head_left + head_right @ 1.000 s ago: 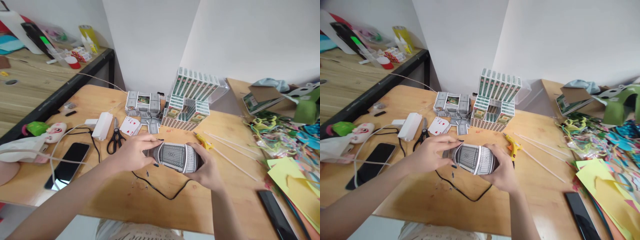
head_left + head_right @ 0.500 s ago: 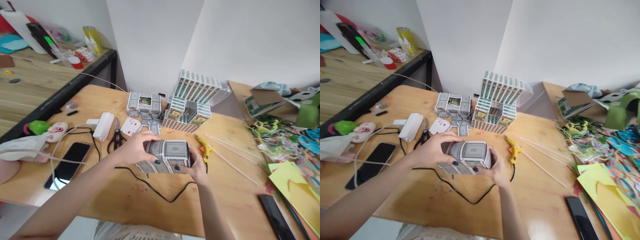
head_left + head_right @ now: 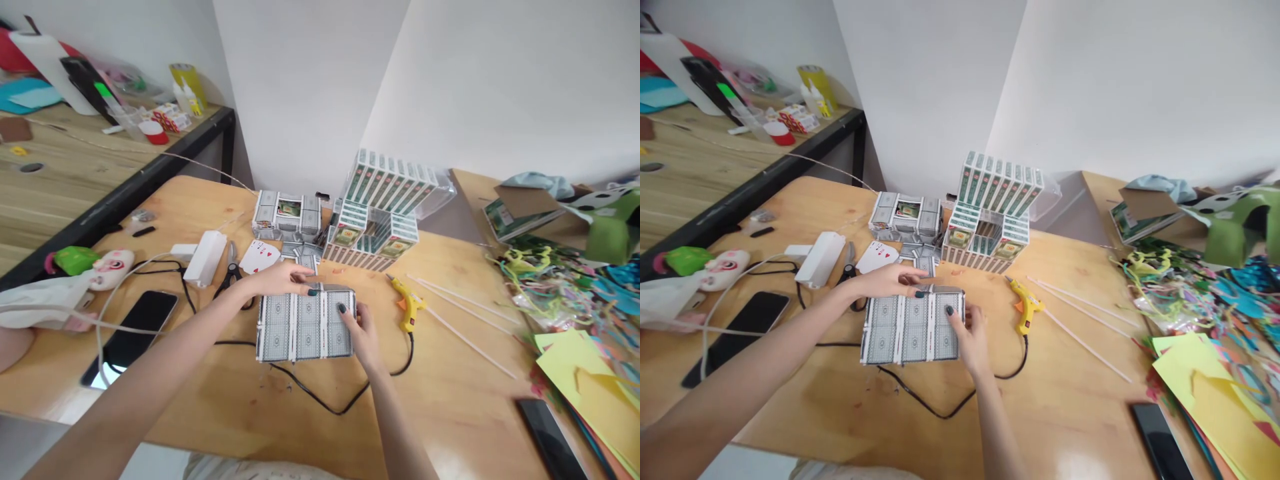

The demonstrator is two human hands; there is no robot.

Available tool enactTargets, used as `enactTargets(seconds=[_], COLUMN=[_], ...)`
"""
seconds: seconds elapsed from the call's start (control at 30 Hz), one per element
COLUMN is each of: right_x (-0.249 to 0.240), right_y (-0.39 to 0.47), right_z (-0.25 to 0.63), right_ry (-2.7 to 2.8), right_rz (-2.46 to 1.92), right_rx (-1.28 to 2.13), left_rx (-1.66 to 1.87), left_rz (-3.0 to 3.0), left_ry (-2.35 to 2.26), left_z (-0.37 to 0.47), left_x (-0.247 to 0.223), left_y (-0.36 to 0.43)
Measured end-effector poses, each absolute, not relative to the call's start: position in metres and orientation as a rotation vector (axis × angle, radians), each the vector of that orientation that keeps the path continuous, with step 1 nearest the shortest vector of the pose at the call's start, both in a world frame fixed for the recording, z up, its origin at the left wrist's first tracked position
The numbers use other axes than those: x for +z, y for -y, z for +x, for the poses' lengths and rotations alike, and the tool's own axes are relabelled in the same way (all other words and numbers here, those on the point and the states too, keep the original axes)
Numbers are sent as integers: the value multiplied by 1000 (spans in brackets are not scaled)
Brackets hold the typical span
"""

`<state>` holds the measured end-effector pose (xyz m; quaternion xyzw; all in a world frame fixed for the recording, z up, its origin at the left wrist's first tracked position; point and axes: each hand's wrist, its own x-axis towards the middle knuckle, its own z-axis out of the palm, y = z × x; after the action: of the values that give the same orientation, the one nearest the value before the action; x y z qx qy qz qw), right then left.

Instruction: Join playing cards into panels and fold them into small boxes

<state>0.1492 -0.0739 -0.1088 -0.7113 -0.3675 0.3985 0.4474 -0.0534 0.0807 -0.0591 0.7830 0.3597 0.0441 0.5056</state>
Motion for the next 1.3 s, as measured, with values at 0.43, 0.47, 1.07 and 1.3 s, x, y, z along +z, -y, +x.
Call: enactTargets(seconds=[0.43,0.47,1.07,1.3], right_x=[-122,-121,-94,-89], right_y=[74,74,37,34], right_z=[155,155,132,128], right_ry=[938,942,1833,1885], right_rz=[-1876,-1875,-1724,-1836], right_rx=[805,783,292,235], left_rx=[321,311,632,665], left_rz=[2210,2215,2394,2358], left_ry=[-1693,-1718,-1176,-1172], left_z=[-107,-108,-53,-57], left_x=[-87,-92,-79,-86], left_y=[-105,-103,-7,-14])
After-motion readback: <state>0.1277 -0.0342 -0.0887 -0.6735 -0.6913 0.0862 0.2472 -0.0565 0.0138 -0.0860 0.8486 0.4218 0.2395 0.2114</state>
